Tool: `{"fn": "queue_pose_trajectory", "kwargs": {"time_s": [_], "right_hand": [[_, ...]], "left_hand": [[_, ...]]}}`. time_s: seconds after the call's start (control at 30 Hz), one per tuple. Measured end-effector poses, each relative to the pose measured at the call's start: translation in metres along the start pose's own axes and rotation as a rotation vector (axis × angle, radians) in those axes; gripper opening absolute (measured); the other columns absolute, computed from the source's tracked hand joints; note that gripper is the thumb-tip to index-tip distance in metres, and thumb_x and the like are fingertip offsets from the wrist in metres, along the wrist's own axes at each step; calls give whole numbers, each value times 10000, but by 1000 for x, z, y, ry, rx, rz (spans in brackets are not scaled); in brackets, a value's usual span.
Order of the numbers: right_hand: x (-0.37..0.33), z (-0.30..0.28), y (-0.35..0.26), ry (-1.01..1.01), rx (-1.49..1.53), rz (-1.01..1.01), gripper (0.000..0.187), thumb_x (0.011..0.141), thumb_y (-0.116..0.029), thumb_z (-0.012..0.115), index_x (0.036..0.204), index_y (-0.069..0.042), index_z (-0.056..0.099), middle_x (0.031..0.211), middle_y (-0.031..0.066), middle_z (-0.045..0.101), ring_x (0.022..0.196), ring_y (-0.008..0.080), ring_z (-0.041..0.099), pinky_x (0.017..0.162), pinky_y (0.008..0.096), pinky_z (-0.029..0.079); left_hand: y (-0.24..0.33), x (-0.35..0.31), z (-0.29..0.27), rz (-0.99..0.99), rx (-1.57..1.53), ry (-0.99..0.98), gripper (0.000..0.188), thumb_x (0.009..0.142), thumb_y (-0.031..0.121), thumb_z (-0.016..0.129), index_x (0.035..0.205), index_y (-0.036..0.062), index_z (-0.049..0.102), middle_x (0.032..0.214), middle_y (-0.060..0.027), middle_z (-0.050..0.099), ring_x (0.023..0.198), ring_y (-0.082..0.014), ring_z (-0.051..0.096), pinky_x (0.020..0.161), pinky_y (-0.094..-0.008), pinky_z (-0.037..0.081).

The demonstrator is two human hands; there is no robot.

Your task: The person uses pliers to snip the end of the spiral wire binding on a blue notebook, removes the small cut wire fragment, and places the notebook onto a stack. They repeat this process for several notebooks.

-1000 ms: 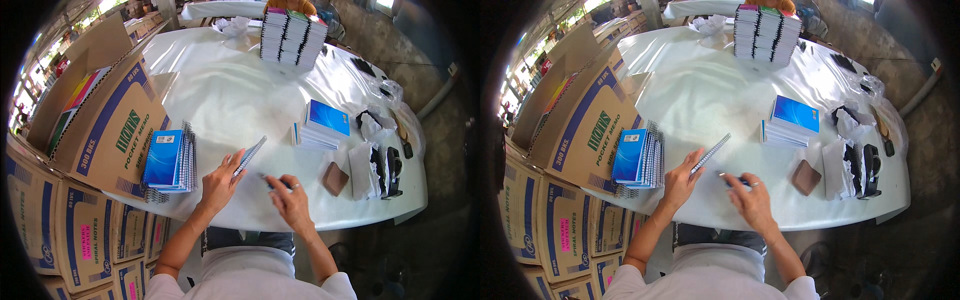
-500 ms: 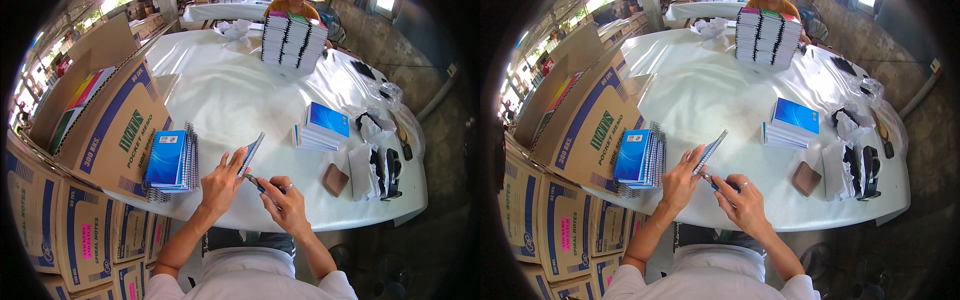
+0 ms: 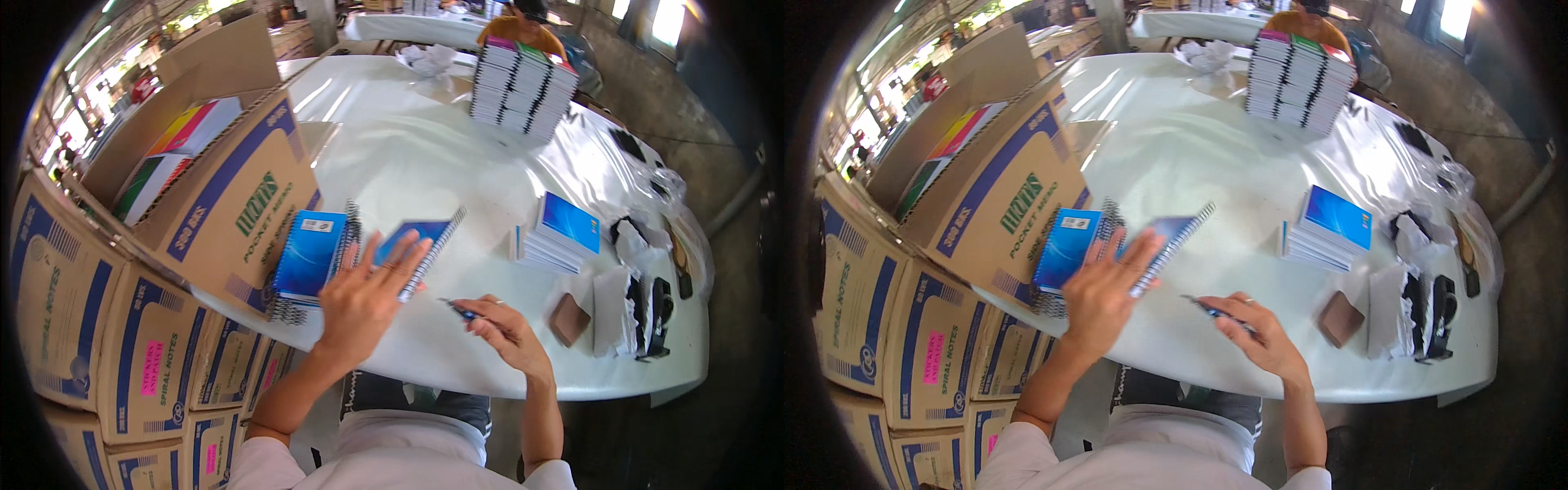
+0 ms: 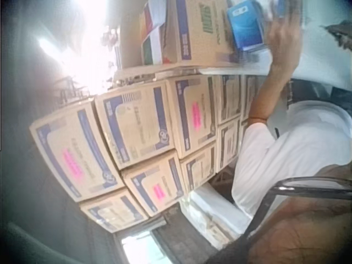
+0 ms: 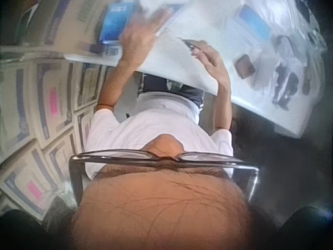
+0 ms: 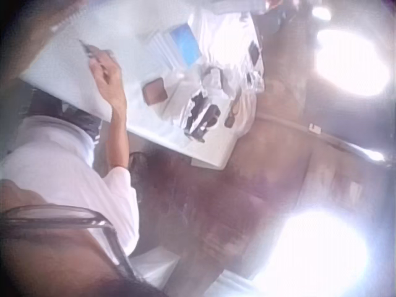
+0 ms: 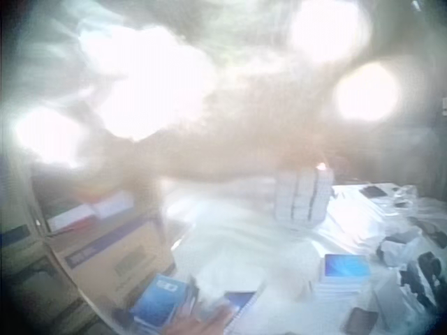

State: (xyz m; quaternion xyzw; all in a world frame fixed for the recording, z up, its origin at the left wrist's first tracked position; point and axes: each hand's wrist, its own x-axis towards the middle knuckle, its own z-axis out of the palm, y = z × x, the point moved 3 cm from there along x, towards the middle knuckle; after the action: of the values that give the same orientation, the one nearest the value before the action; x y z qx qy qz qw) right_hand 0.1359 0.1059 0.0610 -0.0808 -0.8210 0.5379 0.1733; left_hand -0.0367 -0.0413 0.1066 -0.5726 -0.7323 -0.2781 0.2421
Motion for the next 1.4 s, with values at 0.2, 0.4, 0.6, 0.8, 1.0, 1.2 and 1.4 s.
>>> {"fn": "queue_pose_trajectory", "kwargs": {"time_s": [0.2,0.4,0.6,0.8,1.0,1.2,1.4], "right_hand": [[-25,-16,70,270,-768,177,305,908,-151,646,1209,-110,671,1104,142,595,975,290,578,850,399,467],[-22,-40,59,390,-1013,-120,432,804,-67,733,1226,-114,654,1253,146,577,1143,345,547,972,431,444],[17,-145,66,692,-1234,-163,409,806,-51,713,1209,-55,648,1321,144,593,1234,314,546,1019,427,445],[15,-148,73,653,-1367,-207,308,799,-87,717,1103,-47,696,1150,114,696,1115,263,642,936,388,505],[15,-158,65,641,-1307,-241,275,804,-111,728,1067,-36,697,1055,106,724,952,261,699,769,356,560],[18,-169,34,808,-1234,-307,236,857,-93,705,1081,-22,682,923,160,707,735,306,688,597,359,527],[7,-88,-17,1042,-714,-115,125,907,-98,688,960,15,691,680,99,630,594,141,594,523,289,436]], "left_hand": [[-76,-31,-30,-262,161,-347,748,756,426,713,1423,158,505,1442,-69,517,1357,-384,424,1105,-484,353],[-82,-53,-15,-296,186,-480,946,676,568,713,1475,153,422,1541,-135,364,1421,-432,285,1124,-547,291],[-44,-26,-32,-190,147,-253,762,740,478,677,1400,125,533,1534,-153,380,1446,-433,244,1149,-601,196],[4,-24,-18,-9,-117,-141,494,776,185,765,1256,123,666,1513,-135,425,1441,-474,233,1143,-630,169],[33,-23,16,121,-268,-164,466,776,87,760,1228,181,693,1499,-114,450,1436,-485,241,1141,-633,162],[56,-20,41,206,-381,-185,586,768,117,774,1329,181,618,1519,-132,414,1435,-492,235,1121,-633,200],[80,-14,67,120,-516,-139,854,732,208,815,1459,36,402,1553,-209,315,1435,-505,213,1106,-633,231]]}}
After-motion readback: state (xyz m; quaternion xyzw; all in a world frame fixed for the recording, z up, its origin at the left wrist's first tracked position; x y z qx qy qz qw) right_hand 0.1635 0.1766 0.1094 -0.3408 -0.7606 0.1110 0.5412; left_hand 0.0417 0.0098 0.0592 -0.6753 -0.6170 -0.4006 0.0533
